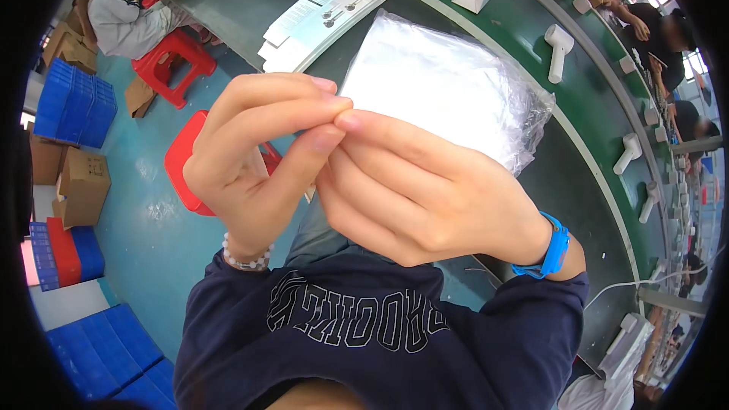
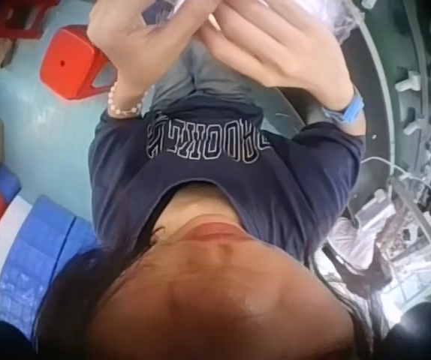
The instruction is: Packaging handheld fans into plastic sleeves and cardboard boxes on an assembly line.
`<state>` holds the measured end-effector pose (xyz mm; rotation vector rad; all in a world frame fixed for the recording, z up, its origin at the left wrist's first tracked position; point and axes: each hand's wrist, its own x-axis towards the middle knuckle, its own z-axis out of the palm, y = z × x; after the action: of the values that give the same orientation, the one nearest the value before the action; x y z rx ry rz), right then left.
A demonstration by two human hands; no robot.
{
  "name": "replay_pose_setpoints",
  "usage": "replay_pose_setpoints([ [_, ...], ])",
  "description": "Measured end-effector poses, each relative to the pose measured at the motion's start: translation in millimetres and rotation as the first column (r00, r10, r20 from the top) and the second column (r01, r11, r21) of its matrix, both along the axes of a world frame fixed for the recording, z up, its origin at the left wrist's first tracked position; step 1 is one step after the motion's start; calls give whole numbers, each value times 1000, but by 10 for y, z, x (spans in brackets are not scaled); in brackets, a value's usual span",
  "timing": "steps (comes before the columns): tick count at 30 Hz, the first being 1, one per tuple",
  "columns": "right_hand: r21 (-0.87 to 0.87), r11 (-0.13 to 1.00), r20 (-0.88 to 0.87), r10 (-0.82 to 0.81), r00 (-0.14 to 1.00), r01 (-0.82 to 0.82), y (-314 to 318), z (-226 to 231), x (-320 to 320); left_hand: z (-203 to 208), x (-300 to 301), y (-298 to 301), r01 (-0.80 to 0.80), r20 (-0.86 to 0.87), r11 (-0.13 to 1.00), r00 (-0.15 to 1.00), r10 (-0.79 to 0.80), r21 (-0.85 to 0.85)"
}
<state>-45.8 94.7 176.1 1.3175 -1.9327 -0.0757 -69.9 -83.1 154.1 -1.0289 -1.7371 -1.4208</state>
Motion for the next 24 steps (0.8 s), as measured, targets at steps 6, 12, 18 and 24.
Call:
replay_pose_setpoints([
  [6, 61, 998, -7, -4, 1000, 4, 9, 2, -14, 17, 86, -16, 52, 19, 997, 998, -53, 52],
  [12, 59, 973, 68, 218, 974, -222, 73, 21, -50, 67, 99, -89, 58, 29, 998, 998, -58, -6],
  [18, -247, 896, 316, 435, 843, -369, 110, 27, -14, 23, 46, -113, 7, 24, 991, 1000, -4, -136],
  [24, -305, 909, 486, 405, 775, -283, 148, 30, 52, -87, -23, 2, -202, -255, 953, 956, 142, -228],
])
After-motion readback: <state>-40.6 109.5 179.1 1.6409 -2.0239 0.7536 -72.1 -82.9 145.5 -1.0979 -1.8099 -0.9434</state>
